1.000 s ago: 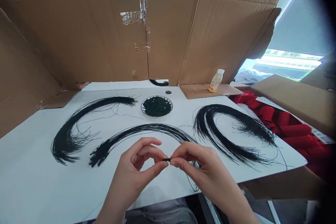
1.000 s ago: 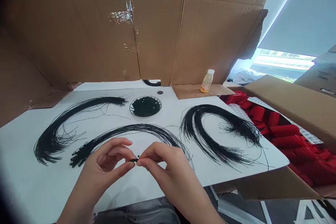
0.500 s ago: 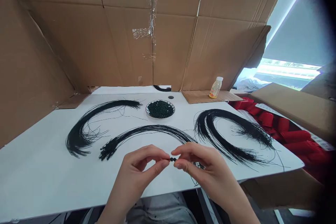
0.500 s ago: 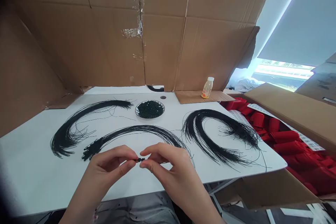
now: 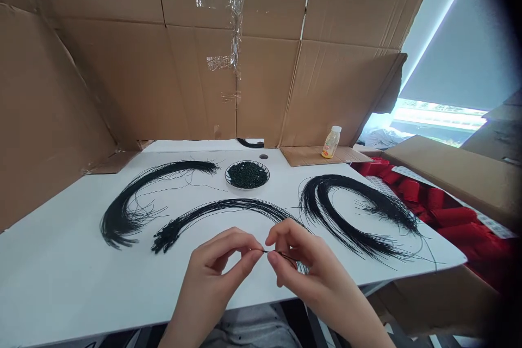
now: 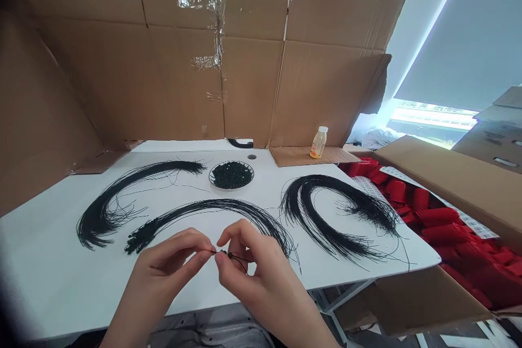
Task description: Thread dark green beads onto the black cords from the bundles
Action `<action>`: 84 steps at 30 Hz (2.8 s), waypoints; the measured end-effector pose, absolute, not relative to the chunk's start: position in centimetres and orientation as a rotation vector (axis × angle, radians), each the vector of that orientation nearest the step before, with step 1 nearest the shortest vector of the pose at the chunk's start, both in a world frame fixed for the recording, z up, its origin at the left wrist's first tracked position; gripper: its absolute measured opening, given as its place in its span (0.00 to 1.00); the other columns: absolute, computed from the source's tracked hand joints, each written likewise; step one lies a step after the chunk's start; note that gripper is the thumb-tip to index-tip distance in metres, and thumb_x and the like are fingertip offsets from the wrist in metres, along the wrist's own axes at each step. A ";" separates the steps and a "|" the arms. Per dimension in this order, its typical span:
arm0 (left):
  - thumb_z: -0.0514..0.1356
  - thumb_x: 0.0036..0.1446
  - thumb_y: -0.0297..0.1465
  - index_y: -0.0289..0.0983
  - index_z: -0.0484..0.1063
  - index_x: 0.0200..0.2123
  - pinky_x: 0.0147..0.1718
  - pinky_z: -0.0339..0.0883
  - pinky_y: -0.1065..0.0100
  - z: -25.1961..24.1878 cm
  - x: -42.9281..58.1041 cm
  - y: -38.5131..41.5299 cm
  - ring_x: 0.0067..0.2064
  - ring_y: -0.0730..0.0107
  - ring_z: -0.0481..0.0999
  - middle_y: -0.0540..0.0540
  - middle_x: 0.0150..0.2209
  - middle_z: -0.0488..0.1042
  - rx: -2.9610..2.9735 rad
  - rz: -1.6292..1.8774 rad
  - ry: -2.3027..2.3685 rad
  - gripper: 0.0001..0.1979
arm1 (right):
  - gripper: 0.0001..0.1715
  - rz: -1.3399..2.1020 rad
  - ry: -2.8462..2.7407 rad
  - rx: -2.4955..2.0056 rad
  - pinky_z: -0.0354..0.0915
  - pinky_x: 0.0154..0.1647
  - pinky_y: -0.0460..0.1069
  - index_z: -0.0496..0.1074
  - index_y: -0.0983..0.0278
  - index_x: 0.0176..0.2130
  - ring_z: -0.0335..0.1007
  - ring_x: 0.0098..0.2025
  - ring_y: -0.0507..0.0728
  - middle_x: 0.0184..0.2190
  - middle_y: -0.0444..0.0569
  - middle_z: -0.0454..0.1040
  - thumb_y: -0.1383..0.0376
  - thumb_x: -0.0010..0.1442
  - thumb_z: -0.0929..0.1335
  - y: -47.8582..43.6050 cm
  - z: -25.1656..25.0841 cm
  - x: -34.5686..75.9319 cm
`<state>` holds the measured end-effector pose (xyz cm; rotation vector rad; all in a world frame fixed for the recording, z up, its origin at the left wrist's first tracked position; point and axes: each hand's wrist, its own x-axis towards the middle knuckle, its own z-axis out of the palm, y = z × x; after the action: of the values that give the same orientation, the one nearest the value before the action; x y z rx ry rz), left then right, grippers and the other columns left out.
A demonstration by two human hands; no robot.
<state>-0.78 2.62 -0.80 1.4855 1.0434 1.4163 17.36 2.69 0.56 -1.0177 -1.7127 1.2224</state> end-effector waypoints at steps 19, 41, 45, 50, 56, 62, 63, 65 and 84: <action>0.79 0.45 0.35 0.42 0.85 0.47 0.36 0.74 0.78 -0.9 1.0 2.7 0.30 0.77 0.78 0.48 0.33 0.86 0.596 1.428 0.738 0.24 | 0.09 1.237 -1.297 -0.668 0.74 0.40 0.45 0.72 0.61 0.32 0.75 0.35 0.51 0.32 0.42 0.75 0.70 0.65 0.71 2.6 -0.8 14.9; 0.81 0.40 0.34 0.40 0.86 0.42 0.30 0.72 0.78 -0.6 2.6 2.8 0.28 0.77 0.78 0.46 0.34 0.86 0.486 1.492 0.781 0.22 | 0.10 1.179 -1.306 -0.675 0.72 0.35 0.43 0.70 0.61 0.30 0.71 0.32 0.50 0.30 0.40 0.73 0.71 0.62 0.71 3.4 -1.2 14.6; 0.80 0.41 0.37 0.39 0.85 0.42 0.36 0.75 0.70 -1.3 2.0 3.2 0.32 0.69 0.81 0.43 0.35 0.86 0.506 1.493 0.842 0.23 | 0.10 1.211 -1.296 -0.704 0.72 0.37 0.45 0.70 0.61 0.30 0.71 0.31 0.51 0.30 0.41 0.72 0.67 0.62 0.73 4.0 -1.8 14.0; 0.81 0.38 0.39 0.38 0.85 0.42 0.33 0.74 0.68 -2.1 0.8 3.4 0.31 0.65 0.81 0.42 0.30 0.86 0.589 1.502 0.908 0.26 | 0.20 1.363 -1.182 -0.701 0.73 0.36 0.47 0.70 0.63 0.28 0.74 0.30 0.53 0.28 0.43 0.72 0.54 0.60 0.77 4.3 -2.6 13.1; 0.79 0.42 0.40 0.39 0.83 0.41 0.36 0.74 0.71 -1.3 1.1 2.5 0.31 0.69 0.79 0.45 0.30 0.86 0.749 1.531 0.923 0.22 | 0.20 1.355 -1.181 -0.686 0.72 0.37 0.45 0.72 0.63 0.29 0.74 0.32 0.52 0.29 0.43 0.73 0.53 0.61 0.77 3.6 -2.0 14.0; 0.79 0.43 0.39 0.40 0.82 0.40 0.36 0.74 0.74 -0.2 2.1 1.9 0.31 0.71 0.81 0.47 0.30 0.86 0.733 1.549 0.946 0.21 | 0.14 1.337 -1.224 -0.615 0.74 0.41 0.46 0.72 0.62 0.32 0.76 0.36 0.52 0.34 0.44 0.75 0.58 0.65 0.74 3.1 -1.4 15.1; 0.79 0.42 0.39 0.40 0.82 0.39 0.36 0.74 0.75 -0.2 2.3 1.8 0.31 0.71 0.81 0.47 0.30 0.86 0.726 1.558 0.947 0.21 | 0.14 1.336 -1.225 -0.591 0.74 0.41 0.46 0.72 0.62 0.32 0.77 0.36 0.52 0.34 0.44 0.75 0.59 0.65 0.74 3.1 -1.4 15.2; 0.80 0.41 0.39 0.40 0.82 0.39 0.35 0.74 0.76 0.0 2.5 1.8 0.30 0.71 0.81 0.48 0.29 0.86 0.710 1.573 0.945 0.21 | 0.13 1.341 -1.205 -0.564 0.75 0.41 0.46 0.72 0.62 0.32 0.77 0.36 0.52 0.35 0.43 0.75 0.59 0.66 0.74 3.1 -1.4 15.3; 0.77 0.48 0.36 0.40 0.79 0.42 0.36 0.76 0.69 -0.2 2.3 1.5 0.32 0.65 0.82 0.46 0.32 0.87 0.889 1.604 1.036 0.19 | 0.13 1.430 -1.194 -0.580 0.74 0.44 0.46 0.70 0.62 0.30 0.76 0.38 0.52 0.35 0.43 0.75 0.64 0.64 0.74 2.8 -0.7 15.8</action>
<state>2.30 1.50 -0.25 0.8891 1.0356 1.6040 15.81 2.76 -0.70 -0.5796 -1.1942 1.4296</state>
